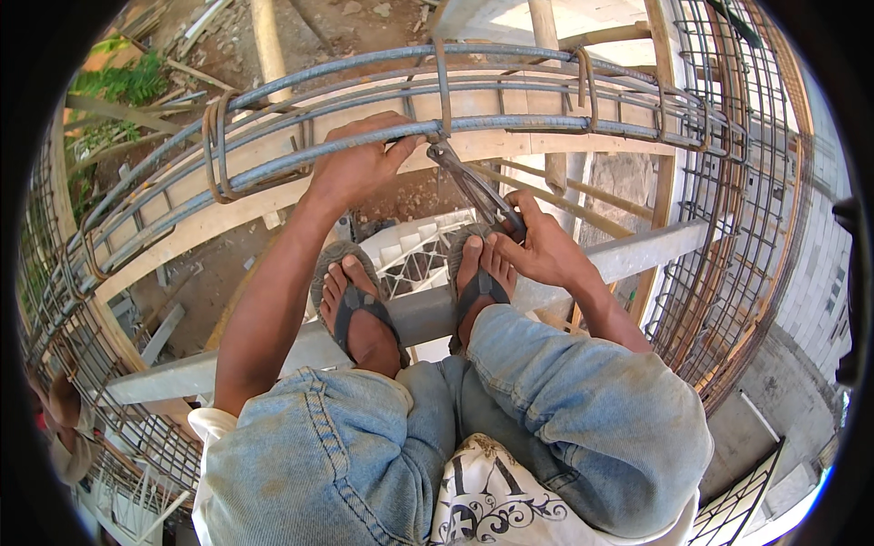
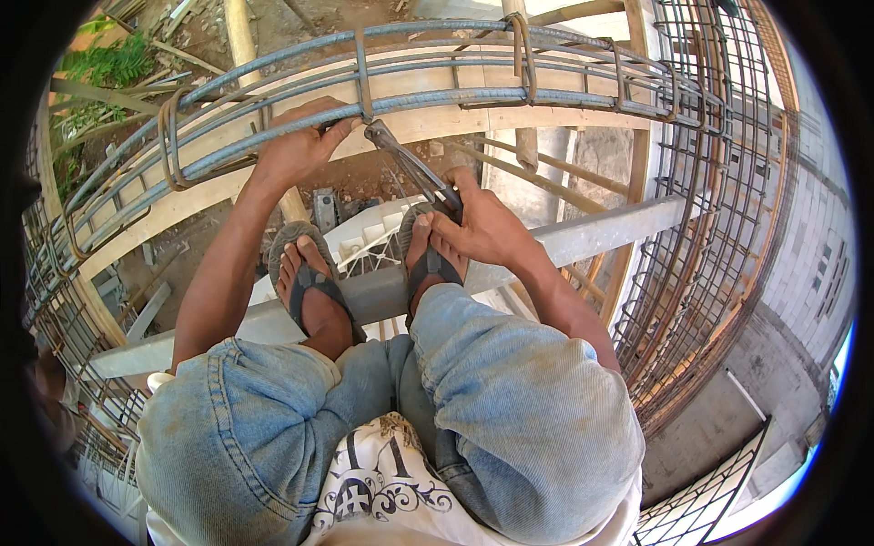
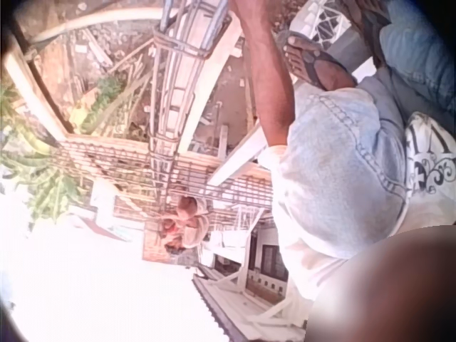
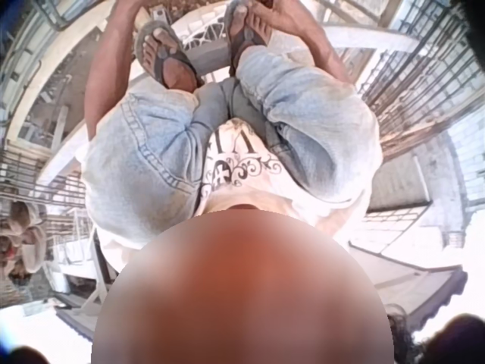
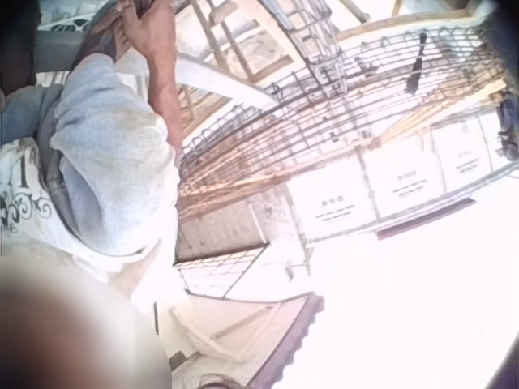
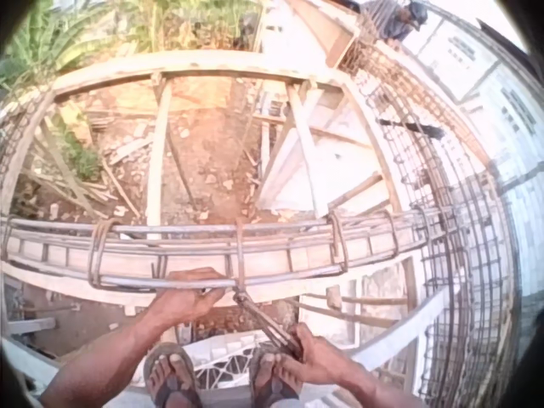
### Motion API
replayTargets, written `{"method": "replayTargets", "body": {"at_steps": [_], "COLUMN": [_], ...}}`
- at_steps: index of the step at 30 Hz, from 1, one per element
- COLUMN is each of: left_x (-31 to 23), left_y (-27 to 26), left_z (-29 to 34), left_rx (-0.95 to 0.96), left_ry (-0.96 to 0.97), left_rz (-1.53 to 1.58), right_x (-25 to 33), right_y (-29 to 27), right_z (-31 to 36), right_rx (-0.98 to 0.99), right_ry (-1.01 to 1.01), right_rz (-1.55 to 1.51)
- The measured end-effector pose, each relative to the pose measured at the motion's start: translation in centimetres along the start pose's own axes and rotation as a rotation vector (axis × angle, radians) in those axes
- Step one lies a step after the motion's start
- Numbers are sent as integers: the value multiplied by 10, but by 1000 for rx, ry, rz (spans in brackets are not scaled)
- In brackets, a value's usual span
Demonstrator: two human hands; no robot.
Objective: The person ties rebar segments together using wire and a hand tool while seated on a wooden beam at a construction site. They repeatedly wrap wire around intersecting bars and twist it to secure the cage structure.
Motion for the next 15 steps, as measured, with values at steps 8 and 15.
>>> {"method": "replayTargets", "body": {"at_steps": [8, 15], "left_x": [-3, -2], "left_y": [-3, -2], "left_z": [4, -1], "left_rx": [16, 45], "left_ry": [-2, 28], "left_rz": [-7, 40], "right_x": [7, 8], "right_y": [61, 10], "right_z": [4, 20], "right_rx": [939, -115], "right_ry": [145, -57], "right_rz": [-1766, -6]}}
Point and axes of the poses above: each hand's wrist, its own z-axis away from the middle knuckle, its own y-axis out of the palm, x = y × z, the point moved 4 cm from there along -z, towards the middle knuckle, and after that the axes turned 2 degrees about y, right-handed, at the moved point
